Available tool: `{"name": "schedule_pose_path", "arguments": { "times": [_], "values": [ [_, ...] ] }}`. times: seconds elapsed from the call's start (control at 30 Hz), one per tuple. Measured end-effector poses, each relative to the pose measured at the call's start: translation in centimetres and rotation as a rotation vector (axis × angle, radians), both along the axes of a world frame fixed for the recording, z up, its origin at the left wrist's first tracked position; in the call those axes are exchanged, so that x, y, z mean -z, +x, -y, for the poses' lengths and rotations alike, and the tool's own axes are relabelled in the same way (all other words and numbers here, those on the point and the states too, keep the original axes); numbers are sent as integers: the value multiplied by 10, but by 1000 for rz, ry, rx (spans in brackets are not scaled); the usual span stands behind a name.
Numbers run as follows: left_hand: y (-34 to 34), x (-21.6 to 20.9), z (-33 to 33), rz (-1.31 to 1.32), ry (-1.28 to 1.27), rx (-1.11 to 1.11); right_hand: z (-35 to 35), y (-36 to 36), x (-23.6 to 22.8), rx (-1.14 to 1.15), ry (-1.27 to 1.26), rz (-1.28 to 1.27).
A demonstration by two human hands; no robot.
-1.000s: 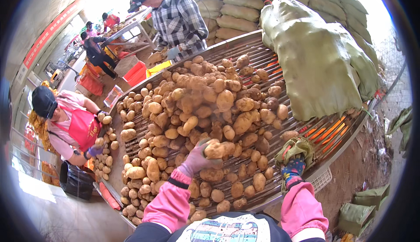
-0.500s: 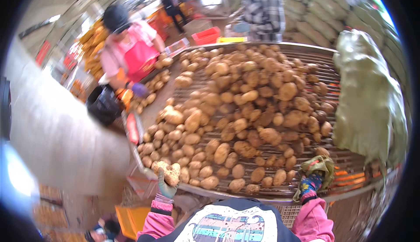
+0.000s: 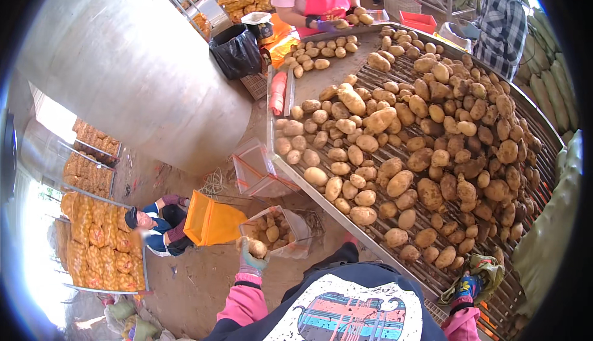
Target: The recorder and other workers are sorting potatoes on a metal grate table and placing them into containers and sacks.
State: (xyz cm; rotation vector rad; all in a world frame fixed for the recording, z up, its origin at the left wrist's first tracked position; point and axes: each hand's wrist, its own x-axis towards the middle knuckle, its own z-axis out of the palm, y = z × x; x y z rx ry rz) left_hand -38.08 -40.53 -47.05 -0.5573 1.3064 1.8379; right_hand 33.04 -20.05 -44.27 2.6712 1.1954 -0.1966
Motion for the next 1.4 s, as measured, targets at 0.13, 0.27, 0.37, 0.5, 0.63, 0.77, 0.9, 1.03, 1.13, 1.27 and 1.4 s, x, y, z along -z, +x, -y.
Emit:
{"name": "schedule_pose_path", "arguments": {
  "times": [0.13,0.27,0.37,0.5,0.63,0.77,0.9,1.03,1.13,1.27,1.4],
  "values": [
    [-25,49,-3,40,-39,67,7,19,22,-102,63,35],
    [-8,35,-56,-74,-198,79,15,25,30,-37,152,19],
    [-29,58,-89,-148,-335,112,14,10,8,-23,10,10],
    [-37,18,-189,-359,-23,380,20,4,-3,49,33,-48],
    [89,-132,-301,-989,170,691,19,-32,-18,-109,7,174],
    [194,-136,-356,-1263,449,1165,10,-47,-30,-28,47,89],
    [317,-163,-404,-1520,663,1571,18,-46,-33,36,62,67],
    [408,-164,-460,-1716,538,1787,16,-48,-37,65,82,52],
    [451,-158,-504,-2054,295,1852,14,-51,-40,83,95,41],
    [491,-181,-529,-2018,-62,2186,14,-48,-42,123,104,25],
    [503,-190,-545,-1953,-1,2283,10,-50,-45,142,114,12]
  ]
}}
